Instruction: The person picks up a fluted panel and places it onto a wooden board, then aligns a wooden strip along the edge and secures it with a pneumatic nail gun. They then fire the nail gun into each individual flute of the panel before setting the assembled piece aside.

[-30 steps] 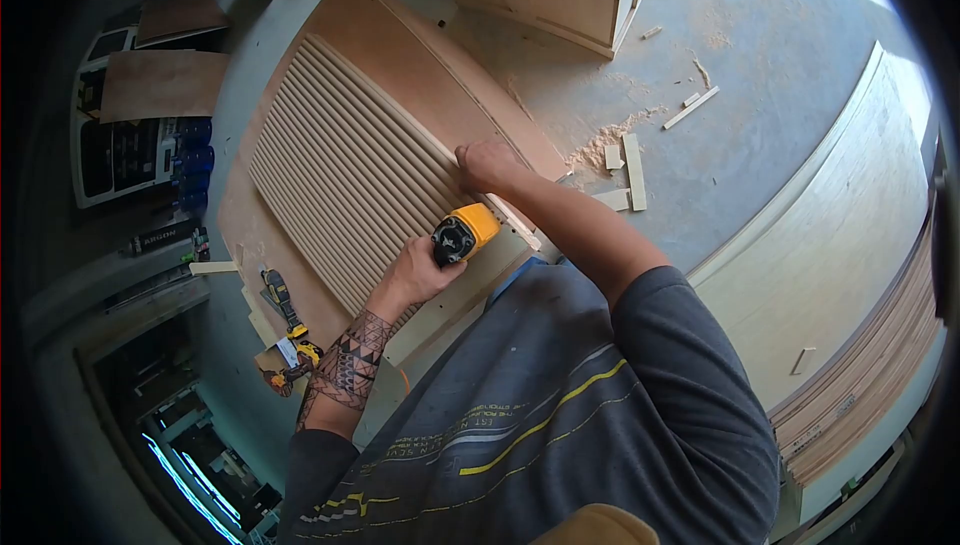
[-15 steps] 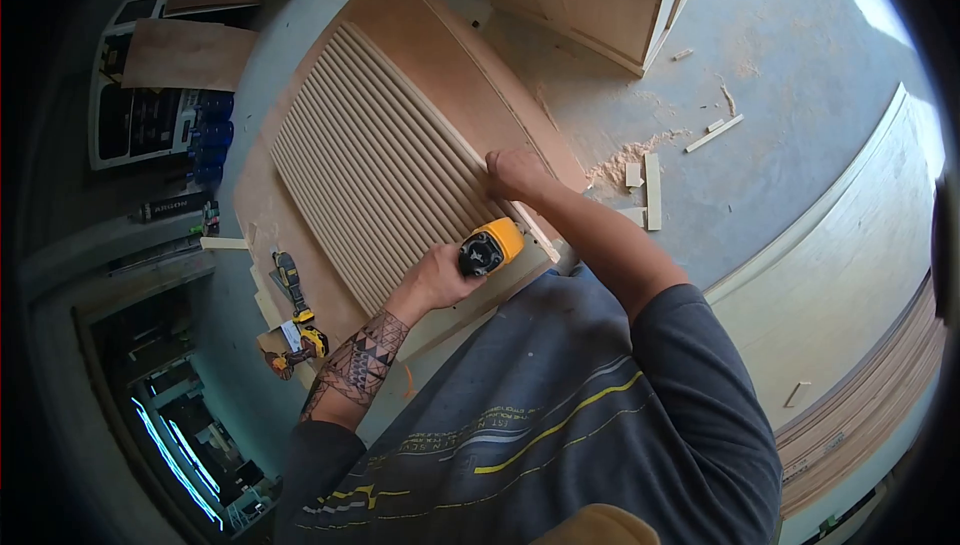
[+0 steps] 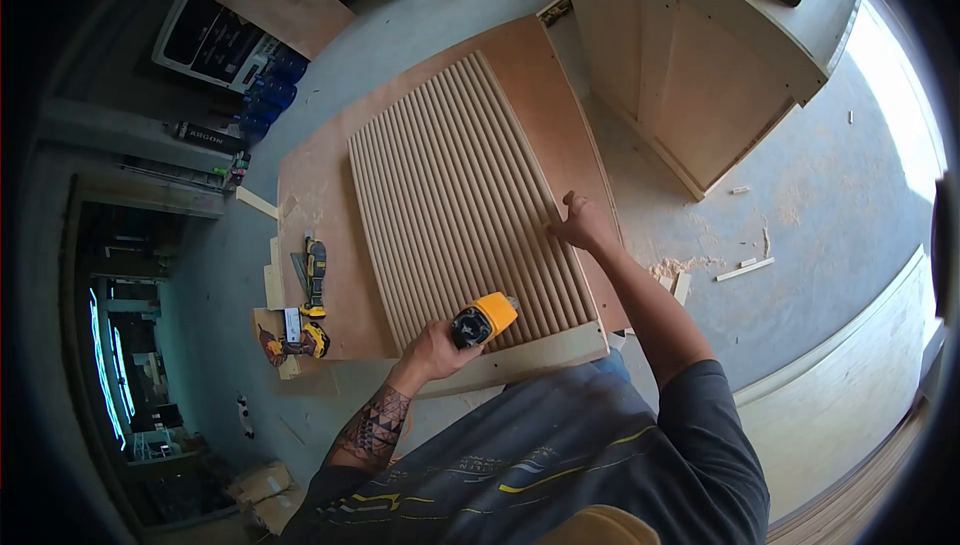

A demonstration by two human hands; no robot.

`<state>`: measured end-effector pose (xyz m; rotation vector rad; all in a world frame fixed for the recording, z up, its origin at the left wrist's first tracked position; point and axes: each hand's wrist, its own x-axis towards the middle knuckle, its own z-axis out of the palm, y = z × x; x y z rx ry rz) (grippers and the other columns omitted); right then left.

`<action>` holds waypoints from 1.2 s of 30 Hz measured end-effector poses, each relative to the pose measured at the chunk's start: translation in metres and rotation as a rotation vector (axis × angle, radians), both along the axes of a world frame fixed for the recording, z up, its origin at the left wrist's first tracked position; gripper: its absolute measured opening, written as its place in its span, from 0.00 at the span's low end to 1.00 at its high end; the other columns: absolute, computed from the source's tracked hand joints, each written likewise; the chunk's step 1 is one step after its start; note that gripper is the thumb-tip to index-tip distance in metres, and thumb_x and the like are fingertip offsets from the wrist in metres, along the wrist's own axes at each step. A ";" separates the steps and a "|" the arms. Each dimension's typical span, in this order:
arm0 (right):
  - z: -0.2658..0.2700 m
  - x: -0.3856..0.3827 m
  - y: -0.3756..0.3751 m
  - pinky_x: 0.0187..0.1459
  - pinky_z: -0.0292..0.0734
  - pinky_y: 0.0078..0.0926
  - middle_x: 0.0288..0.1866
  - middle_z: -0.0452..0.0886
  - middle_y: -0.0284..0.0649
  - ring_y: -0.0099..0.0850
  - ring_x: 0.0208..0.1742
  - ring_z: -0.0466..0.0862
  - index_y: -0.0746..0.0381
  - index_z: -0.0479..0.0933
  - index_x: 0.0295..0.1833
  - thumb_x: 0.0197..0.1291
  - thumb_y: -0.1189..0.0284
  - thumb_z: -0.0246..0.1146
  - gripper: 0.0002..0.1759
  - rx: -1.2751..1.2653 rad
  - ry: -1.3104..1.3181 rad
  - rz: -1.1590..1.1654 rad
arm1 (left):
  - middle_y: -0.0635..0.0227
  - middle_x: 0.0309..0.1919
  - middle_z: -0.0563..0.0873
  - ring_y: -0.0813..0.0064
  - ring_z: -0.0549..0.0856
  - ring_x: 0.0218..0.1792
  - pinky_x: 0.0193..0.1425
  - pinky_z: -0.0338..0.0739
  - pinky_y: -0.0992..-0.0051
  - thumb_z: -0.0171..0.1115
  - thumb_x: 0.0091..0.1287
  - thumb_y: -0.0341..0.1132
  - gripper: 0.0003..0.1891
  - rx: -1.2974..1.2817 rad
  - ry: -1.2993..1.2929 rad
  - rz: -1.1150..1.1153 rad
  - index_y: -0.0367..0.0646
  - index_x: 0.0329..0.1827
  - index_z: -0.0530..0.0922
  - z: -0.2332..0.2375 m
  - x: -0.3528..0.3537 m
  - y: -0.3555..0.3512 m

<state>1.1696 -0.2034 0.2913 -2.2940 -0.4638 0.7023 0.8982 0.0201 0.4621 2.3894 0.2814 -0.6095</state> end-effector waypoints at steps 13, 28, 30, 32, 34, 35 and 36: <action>-0.039 0.196 0.208 0.67 0.83 0.49 0.62 0.89 0.55 0.54 0.65 0.88 0.60 0.84 0.71 0.78 0.59 0.61 0.25 0.227 -0.321 -0.529 | 0.52 0.35 0.95 0.52 0.97 0.44 0.46 0.89 0.58 0.78 0.66 0.38 0.16 0.165 -0.330 0.610 0.32 0.47 0.89 0.034 -0.089 0.171; -0.081 0.233 0.170 0.63 0.84 0.34 0.61 0.92 0.48 0.36 0.59 0.90 0.66 0.83 0.74 0.82 0.69 0.58 0.22 0.405 -0.394 -0.357 | 0.52 0.38 0.93 0.42 0.92 0.44 0.47 0.88 0.51 0.79 0.59 0.37 0.24 0.176 -0.239 0.994 0.47 0.59 0.85 -0.019 -0.138 0.230; -0.077 0.235 0.167 0.63 0.83 0.33 0.63 0.91 0.46 0.34 0.60 0.89 0.64 0.82 0.75 0.84 0.68 0.58 0.22 0.431 -0.324 -0.343 | 0.52 0.37 0.93 0.42 0.92 0.43 0.46 0.88 0.50 0.78 0.58 0.37 0.24 0.146 -0.263 1.036 0.47 0.59 0.85 -0.037 -0.147 0.226; -0.073 0.234 0.165 0.64 0.83 0.31 0.66 0.90 0.43 0.33 0.61 0.88 0.62 0.81 0.76 0.85 0.68 0.58 0.22 0.455 -0.250 -0.349 | 0.51 0.36 0.92 0.42 0.92 0.41 0.45 0.88 0.50 0.78 0.58 0.36 0.24 0.123 -0.286 1.060 0.48 0.58 0.85 -0.052 -0.155 0.219; -0.065 0.232 0.167 0.64 0.83 0.30 0.66 0.89 0.42 0.32 0.61 0.87 0.62 0.80 0.77 0.87 0.66 0.57 0.22 0.394 -0.241 -0.351 | 0.51 0.32 0.92 0.41 0.92 0.38 0.43 0.88 0.49 0.77 0.56 0.36 0.24 0.106 -0.255 1.102 0.48 0.59 0.85 -0.063 -0.163 0.211; -0.061 0.230 0.167 0.64 0.83 0.30 0.66 0.89 0.42 0.32 0.61 0.87 0.62 0.80 0.77 0.87 0.66 0.57 0.22 0.387 -0.249 -0.339 | 0.51 0.32 0.92 0.41 0.92 0.38 0.43 0.88 0.49 0.77 0.56 0.36 0.24 0.094 -0.257 1.113 0.48 0.59 0.85 -0.068 -0.166 0.206; -0.058 0.229 0.167 0.64 0.83 0.31 0.67 0.89 0.42 0.32 0.62 0.87 0.62 0.80 0.78 0.87 0.66 0.57 0.22 0.391 -0.217 -0.348 | 0.51 0.31 0.91 0.41 0.92 0.37 0.42 0.88 0.49 0.77 0.56 0.36 0.24 0.080 -0.270 1.138 0.48 0.59 0.86 -0.071 -0.170 0.202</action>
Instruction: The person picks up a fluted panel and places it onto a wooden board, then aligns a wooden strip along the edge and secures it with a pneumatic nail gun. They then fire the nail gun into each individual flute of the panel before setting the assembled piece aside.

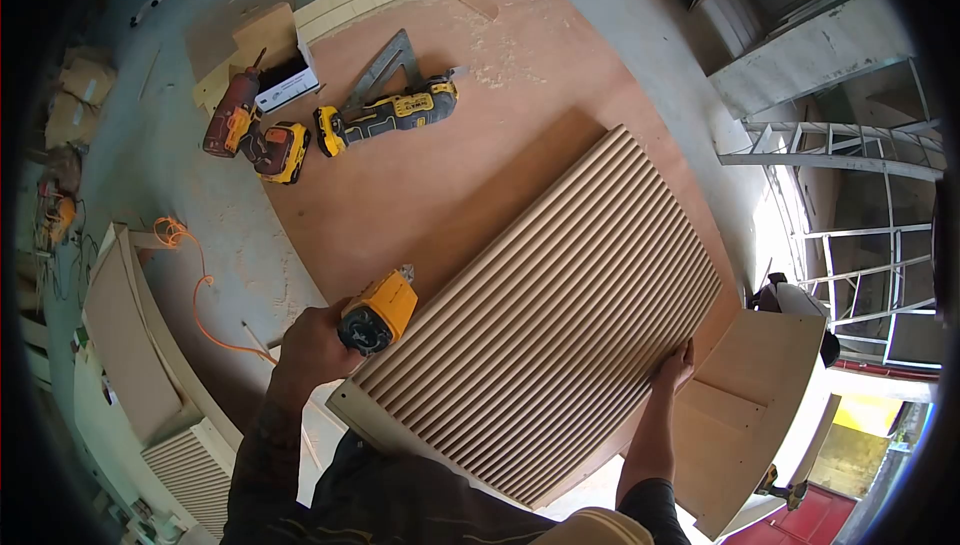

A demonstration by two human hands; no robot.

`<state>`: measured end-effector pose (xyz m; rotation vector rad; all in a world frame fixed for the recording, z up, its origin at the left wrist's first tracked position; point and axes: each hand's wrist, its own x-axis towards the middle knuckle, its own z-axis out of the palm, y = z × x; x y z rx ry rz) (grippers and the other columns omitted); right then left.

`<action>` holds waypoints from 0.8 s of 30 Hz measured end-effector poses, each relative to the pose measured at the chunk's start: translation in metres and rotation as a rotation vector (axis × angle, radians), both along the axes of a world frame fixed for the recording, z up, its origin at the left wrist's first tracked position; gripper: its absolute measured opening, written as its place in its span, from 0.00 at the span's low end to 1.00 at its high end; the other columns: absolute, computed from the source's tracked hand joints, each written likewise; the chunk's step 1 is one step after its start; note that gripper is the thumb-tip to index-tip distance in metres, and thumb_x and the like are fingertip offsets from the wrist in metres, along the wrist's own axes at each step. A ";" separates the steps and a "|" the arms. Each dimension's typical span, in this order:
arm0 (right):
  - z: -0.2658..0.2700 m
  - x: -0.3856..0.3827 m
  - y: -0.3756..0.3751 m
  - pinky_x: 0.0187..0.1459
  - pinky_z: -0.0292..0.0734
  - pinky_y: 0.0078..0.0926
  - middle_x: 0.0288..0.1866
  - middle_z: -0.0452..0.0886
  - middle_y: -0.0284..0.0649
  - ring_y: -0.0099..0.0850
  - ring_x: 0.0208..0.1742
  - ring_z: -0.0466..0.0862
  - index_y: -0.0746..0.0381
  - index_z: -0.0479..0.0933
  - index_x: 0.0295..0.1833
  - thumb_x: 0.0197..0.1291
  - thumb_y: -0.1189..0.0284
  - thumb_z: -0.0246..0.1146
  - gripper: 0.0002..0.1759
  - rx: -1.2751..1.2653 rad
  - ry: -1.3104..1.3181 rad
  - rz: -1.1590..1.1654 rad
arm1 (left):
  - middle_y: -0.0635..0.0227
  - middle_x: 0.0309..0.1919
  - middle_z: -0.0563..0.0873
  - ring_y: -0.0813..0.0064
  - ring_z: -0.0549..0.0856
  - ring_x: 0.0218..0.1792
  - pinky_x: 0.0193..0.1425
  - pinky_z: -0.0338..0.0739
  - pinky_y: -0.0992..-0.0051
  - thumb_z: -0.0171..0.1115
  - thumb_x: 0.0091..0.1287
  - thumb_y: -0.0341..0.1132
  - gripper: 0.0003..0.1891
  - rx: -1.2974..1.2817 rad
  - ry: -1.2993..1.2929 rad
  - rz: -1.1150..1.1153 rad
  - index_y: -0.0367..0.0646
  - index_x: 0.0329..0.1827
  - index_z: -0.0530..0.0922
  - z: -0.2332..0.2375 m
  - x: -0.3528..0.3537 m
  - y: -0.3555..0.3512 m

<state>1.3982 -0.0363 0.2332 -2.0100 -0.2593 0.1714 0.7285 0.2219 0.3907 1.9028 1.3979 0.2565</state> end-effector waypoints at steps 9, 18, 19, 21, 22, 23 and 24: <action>0.010 0.001 -0.002 0.66 0.83 0.34 0.70 0.88 0.42 0.34 0.64 0.86 0.59 0.80 0.79 0.88 0.64 0.56 0.23 -0.149 -0.029 -0.031 | 0.50 0.33 0.92 0.42 0.93 0.40 0.43 0.89 0.51 0.77 0.57 0.35 0.23 -0.012 -0.004 0.110 0.43 0.57 0.87 -0.006 -0.010 -0.003; 0.008 -0.016 0.004 0.62 0.84 0.34 0.64 0.91 0.47 0.34 0.59 0.89 0.65 0.82 0.75 0.85 0.70 0.58 0.21 -0.126 -0.059 -0.055 | 0.50 0.36 0.93 0.41 0.93 0.42 0.45 0.89 0.51 0.80 0.58 0.35 0.24 0.026 0.047 -0.071 0.42 0.59 0.86 0.029 0.037 0.026; 0.011 -0.015 0.009 0.62 0.84 0.34 0.63 0.92 0.47 0.34 0.59 0.89 0.65 0.83 0.74 0.85 0.70 0.58 0.21 -0.129 -0.069 -0.059 | 0.50 0.36 0.93 0.41 0.93 0.42 0.45 0.89 0.51 0.81 0.58 0.35 0.25 0.046 -0.017 -0.086 0.42 0.59 0.86 0.025 0.041 0.029; -0.003 -0.004 -0.002 0.62 0.84 0.34 0.63 0.92 0.47 0.33 0.59 0.89 0.65 0.82 0.75 0.85 0.69 0.58 0.21 -0.104 -0.084 -0.042 | 0.49 0.35 0.93 0.43 0.94 0.42 0.43 0.89 0.54 0.85 0.58 0.40 0.21 0.026 -0.044 -0.028 0.39 0.50 0.88 0.020 0.045 0.033; -0.003 -0.006 -0.001 0.63 0.83 0.32 0.65 0.91 0.44 0.32 0.60 0.88 0.64 0.81 0.76 0.86 0.68 0.58 0.22 -0.069 -0.055 -0.033 | 0.49 0.35 0.93 0.43 0.94 0.42 0.42 0.89 0.54 0.85 0.58 0.40 0.22 0.038 -0.055 -0.035 0.39 0.50 0.88 0.019 0.046 0.035; -0.003 -0.005 0.002 0.64 0.83 0.31 0.67 0.90 0.41 0.30 0.61 0.87 0.62 0.80 0.77 0.86 0.66 0.59 0.22 -0.036 -0.027 -0.024 | 0.49 0.35 0.93 0.43 0.94 0.42 0.42 0.89 0.54 0.85 0.57 0.40 0.23 0.049 -0.068 -0.043 0.38 0.51 0.88 0.017 0.046 0.036; -0.003 -0.003 0.002 0.64 0.83 0.31 0.67 0.90 0.41 0.30 0.61 0.87 0.62 0.80 0.77 0.86 0.66 0.59 0.22 -0.044 -0.034 -0.021 | 0.49 0.35 0.93 0.43 0.94 0.42 0.42 0.89 0.54 0.85 0.57 0.40 0.23 0.042 -0.075 -0.039 0.38 0.51 0.88 0.015 0.045 0.035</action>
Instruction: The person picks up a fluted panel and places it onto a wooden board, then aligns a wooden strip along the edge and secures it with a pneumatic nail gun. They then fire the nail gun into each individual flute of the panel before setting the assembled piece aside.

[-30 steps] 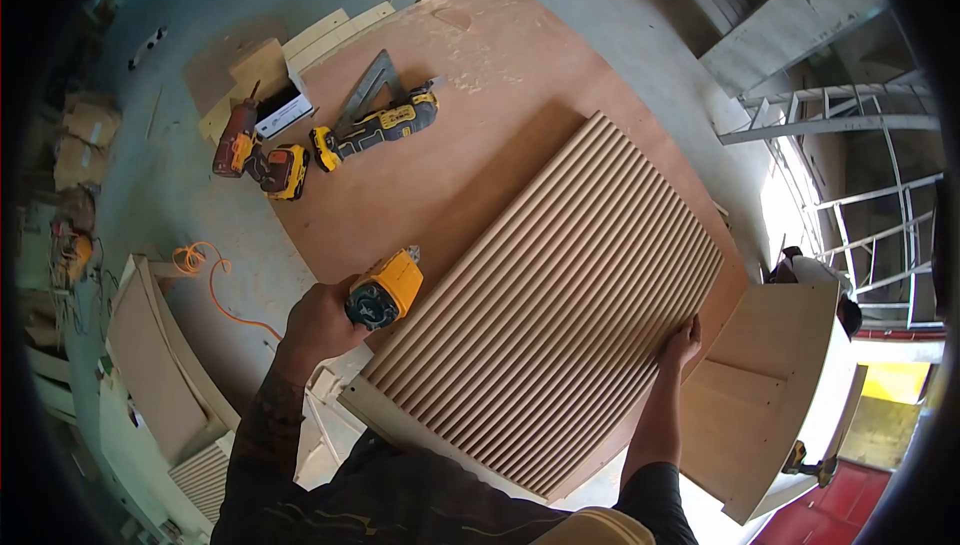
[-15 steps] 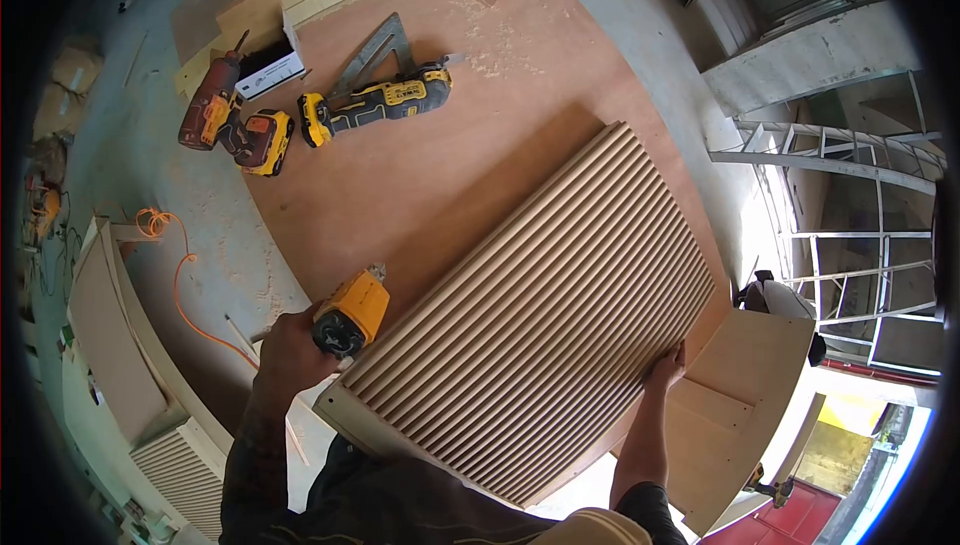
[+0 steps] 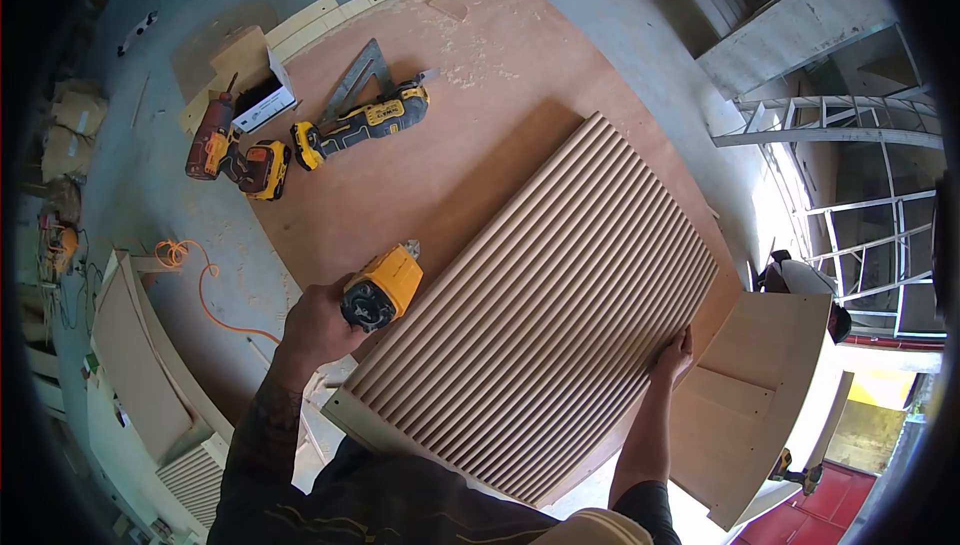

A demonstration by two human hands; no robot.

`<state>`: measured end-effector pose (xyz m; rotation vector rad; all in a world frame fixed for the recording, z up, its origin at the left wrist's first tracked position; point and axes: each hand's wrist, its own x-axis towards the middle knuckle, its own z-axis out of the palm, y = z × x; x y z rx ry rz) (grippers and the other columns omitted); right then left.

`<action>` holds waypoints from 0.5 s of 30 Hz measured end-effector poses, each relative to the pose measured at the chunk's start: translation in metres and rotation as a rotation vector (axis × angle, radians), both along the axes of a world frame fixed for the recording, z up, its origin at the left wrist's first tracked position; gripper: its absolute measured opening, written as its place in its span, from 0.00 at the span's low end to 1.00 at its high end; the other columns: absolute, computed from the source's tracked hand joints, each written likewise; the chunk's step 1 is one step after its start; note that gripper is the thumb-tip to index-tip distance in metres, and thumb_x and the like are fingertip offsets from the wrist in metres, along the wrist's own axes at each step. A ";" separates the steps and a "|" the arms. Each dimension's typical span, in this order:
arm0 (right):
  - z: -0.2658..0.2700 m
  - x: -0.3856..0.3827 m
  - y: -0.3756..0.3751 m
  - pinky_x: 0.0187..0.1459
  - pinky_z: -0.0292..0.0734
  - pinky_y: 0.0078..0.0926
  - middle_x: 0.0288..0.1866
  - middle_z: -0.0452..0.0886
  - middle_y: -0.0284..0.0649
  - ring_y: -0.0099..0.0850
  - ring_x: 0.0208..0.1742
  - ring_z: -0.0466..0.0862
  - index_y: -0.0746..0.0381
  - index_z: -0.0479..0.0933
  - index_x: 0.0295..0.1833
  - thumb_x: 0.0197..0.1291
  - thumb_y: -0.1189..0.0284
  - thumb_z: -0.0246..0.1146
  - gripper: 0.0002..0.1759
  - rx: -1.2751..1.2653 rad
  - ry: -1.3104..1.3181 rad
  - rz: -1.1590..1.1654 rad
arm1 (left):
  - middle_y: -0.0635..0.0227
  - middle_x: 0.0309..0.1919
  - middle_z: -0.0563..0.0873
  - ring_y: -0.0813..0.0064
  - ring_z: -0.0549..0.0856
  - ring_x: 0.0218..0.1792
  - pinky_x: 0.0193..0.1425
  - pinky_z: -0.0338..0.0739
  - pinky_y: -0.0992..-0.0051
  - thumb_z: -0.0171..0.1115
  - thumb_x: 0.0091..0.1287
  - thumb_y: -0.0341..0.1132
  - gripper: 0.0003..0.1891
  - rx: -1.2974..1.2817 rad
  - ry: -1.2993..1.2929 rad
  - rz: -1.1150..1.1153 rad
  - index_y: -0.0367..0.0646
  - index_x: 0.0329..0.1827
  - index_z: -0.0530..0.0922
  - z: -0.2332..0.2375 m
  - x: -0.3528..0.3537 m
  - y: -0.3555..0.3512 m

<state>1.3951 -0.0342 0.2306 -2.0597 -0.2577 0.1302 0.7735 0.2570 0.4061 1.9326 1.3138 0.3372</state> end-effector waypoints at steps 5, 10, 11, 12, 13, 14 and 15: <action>-0.008 -0.002 -0.002 0.62 0.84 0.32 0.63 0.91 0.44 0.30 0.58 0.89 0.67 0.82 0.75 0.86 0.68 0.58 0.22 0.152 0.053 -0.019 | 0.51 0.35 0.93 0.41 0.93 0.41 0.44 0.89 0.53 0.80 0.60 0.34 0.22 0.003 0.013 -0.023 0.39 0.56 0.86 0.008 -0.003 0.008; -0.010 -0.010 0.003 0.63 0.82 0.28 0.61 0.92 0.48 0.31 0.60 0.89 0.67 0.82 0.74 0.83 0.68 0.61 0.22 0.031 -0.042 -0.087 | 0.58 0.35 0.92 0.69 0.92 0.32 0.39 0.84 0.66 0.73 0.71 0.34 0.14 -0.045 -0.117 -0.271 0.35 0.55 0.86 0.050 0.055 0.031; -0.007 -0.014 0.007 0.64 0.81 0.28 0.61 0.92 0.48 0.30 0.61 0.88 0.66 0.82 0.75 0.83 0.69 0.60 0.22 -0.016 -0.071 -0.079 | 0.58 0.35 0.92 0.69 0.92 0.32 0.39 0.84 0.66 0.73 0.71 0.34 0.14 -0.029 -0.106 -0.343 0.35 0.55 0.86 0.064 0.082 0.032; -0.002 -0.020 0.009 0.64 0.82 0.29 0.60 0.92 0.50 0.33 0.61 0.90 0.65 0.83 0.73 0.82 0.68 0.61 0.22 -0.031 -0.071 -0.097 | 0.60 0.35 0.92 0.69 0.91 0.31 0.38 0.84 0.67 0.73 0.71 0.34 0.14 -0.077 -0.200 -0.379 0.34 0.55 0.86 0.076 0.113 0.033; 0.010 -0.028 0.014 0.64 0.82 0.30 0.59 0.92 0.52 0.36 0.61 0.91 0.65 0.84 0.72 0.80 0.68 0.62 0.22 -0.045 -0.070 -0.106 | 0.62 0.35 0.92 0.70 0.91 0.30 0.37 0.83 0.68 0.72 0.72 0.34 0.14 -0.128 -0.292 -0.408 0.34 0.55 0.86 0.090 0.146 0.029; 0.013 -0.031 0.018 0.64 0.83 0.34 0.59 0.92 0.53 0.41 0.61 0.91 0.64 0.85 0.71 0.79 0.68 0.62 0.21 -0.054 -0.114 -0.124 | 0.71 0.29 0.89 0.77 0.86 0.25 0.33 0.81 0.73 0.70 0.74 0.34 0.12 -0.165 -0.330 -0.456 0.35 0.53 0.86 0.106 0.185 0.024; 0.014 -0.033 0.020 0.64 0.83 0.37 0.59 0.92 0.54 0.45 0.61 0.91 0.64 0.86 0.69 0.78 0.67 0.62 0.21 -0.063 -0.157 -0.140 | 0.75 0.26 0.85 0.85 0.83 0.22 0.29 0.78 0.78 0.70 0.75 0.34 0.10 -0.341 -0.264 -0.504 0.37 0.51 0.87 0.120 0.223 0.023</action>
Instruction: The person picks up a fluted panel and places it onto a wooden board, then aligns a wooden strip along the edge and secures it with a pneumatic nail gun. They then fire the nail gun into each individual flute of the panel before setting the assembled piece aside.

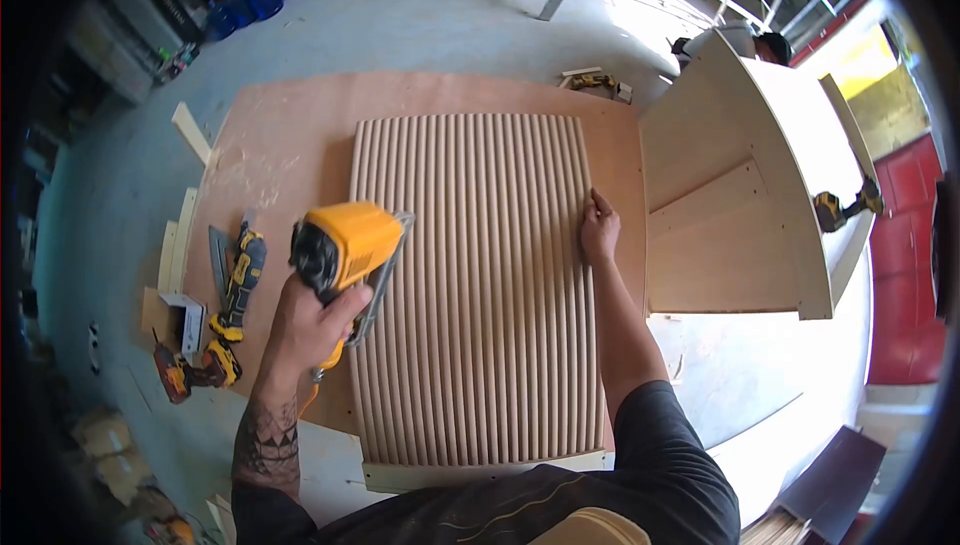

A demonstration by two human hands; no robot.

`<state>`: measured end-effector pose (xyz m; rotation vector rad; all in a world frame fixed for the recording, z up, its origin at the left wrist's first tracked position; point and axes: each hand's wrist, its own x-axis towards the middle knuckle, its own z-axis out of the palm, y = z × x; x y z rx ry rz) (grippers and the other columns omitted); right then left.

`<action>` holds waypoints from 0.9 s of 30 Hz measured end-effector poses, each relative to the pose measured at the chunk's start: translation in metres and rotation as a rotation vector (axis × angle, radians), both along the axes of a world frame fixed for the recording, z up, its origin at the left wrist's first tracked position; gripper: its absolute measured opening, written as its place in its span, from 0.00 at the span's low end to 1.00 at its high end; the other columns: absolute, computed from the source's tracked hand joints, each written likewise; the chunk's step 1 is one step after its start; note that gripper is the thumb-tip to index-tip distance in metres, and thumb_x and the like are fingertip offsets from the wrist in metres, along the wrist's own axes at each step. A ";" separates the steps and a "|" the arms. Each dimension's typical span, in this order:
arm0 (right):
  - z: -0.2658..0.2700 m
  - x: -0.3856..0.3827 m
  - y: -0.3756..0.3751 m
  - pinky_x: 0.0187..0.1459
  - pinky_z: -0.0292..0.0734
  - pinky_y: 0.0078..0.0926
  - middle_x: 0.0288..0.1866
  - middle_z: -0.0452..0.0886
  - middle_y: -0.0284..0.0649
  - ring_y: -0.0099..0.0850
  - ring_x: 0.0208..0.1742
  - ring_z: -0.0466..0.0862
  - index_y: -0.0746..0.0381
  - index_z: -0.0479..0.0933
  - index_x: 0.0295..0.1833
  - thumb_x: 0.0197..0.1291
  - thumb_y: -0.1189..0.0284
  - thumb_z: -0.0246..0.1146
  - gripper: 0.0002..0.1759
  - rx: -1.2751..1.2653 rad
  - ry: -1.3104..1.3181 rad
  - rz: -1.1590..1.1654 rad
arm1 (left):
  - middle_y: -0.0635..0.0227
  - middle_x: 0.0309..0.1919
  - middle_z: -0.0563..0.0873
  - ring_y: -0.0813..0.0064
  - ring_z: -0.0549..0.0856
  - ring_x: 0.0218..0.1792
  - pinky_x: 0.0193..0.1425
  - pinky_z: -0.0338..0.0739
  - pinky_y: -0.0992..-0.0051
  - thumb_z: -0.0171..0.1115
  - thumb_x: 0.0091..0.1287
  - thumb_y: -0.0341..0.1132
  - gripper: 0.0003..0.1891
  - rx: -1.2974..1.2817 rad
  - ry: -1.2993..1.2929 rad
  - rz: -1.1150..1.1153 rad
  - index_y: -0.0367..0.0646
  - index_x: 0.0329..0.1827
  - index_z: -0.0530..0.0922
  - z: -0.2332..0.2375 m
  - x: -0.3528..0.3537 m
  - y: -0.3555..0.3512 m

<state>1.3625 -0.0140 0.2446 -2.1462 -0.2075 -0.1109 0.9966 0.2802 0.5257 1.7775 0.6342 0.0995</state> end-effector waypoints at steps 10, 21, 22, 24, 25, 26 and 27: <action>0.027 -0.017 0.008 0.62 0.83 0.50 0.59 0.88 0.55 0.56 0.60 0.88 0.61 0.86 0.68 0.79 0.68 0.59 0.20 0.061 0.066 -0.116 | 0.76 0.23 0.79 0.82 0.77 0.19 0.22 0.77 0.75 0.67 0.74 0.42 0.12 -0.032 0.178 -0.272 0.43 0.37 0.81 -0.055 0.375 -0.081; 0.026 -0.020 0.014 0.62 0.84 0.52 0.58 0.87 0.55 0.57 0.59 0.87 0.60 0.85 0.69 0.77 0.70 0.59 0.20 0.043 0.117 -0.087 | 0.77 0.23 0.78 0.82 0.76 0.19 0.23 0.76 0.78 0.66 0.73 0.42 0.10 0.037 0.336 -0.168 0.46 0.39 0.81 -0.113 0.446 -0.087; 0.026 -0.020 0.013 0.61 0.84 0.52 0.58 0.87 0.55 0.57 0.59 0.87 0.60 0.85 0.68 0.77 0.70 0.59 0.20 0.045 0.112 -0.091 | 0.77 0.23 0.77 0.82 0.76 0.19 0.23 0.76 0.78 0.66 0.73 0.42 0.10 0.008 0.329 -0.166 0.46 0.39 0.81 -0.114 0.447 -0.086; 0.027 -0.020 0.012 0.61 0.83 0.52 0.59 0.87 0.55 0.57 0.59 0.87 0.60 0.85 0.68 0.77 0.70 0.59 0.19 0.038 0.114 -0.091 | 0.77 0.23 0.77 0.83 0.76 0.19 0.23 0.76 0.78 0.65 0.73 0.42 0.10 -0.001 0.330 -0.169 0.45 0.40 0.81 -0.117 0.448 -0.083; 0.028 -0.019 0.012 0.61 0.83 0.52 0.59 0.87 0.55 0.57 0.59 0.87 0.59 0.85 0.67 0.77 0.70 0.59 0.19 0.030 0.115 -0.091 | 0.77 0.23 0.77 0.83 0.75 0.19 0.23 0.76 0.78 0.65 0.73 0.43 0.10 -0.010 0.329 -0.172 0.45 0.40 0.81 -0.116 0.447 -0.082; 0.029 -0.019 0.012 0.61 0.83 0.52 0.59 0.87 0.55 0.57 0.59 0.87 0.59 0.85 0.67 0.77 0.70 0.59 0.19 0.030 0.112 -0.090 | 0.77 0.23 0.77 0.83 0.75 0.19 0.23 0.76 0.78 0.65 0.73 0.43 0.10 -0.011 0.326 -0.170 0.45 0.40 0.81 -0.116 0.447 -0.081; 0.030 -0.019 0.011 0.62 0.83 0.52 0.59 0.87 0.55 0.58 0.60 0.87 0.60 0.85 0.67 0.78 0.70 0.59 0.19 0.022 0.117 -0.084 | 0.77 0.23 0.77 0.83 0.75 0.19 0.24 0.76 0.78 0.65 0.73 0.42 0.10 -0.021 0.325 -0.172 0.45 0.41 0.81 -0.116 0.447 -0.081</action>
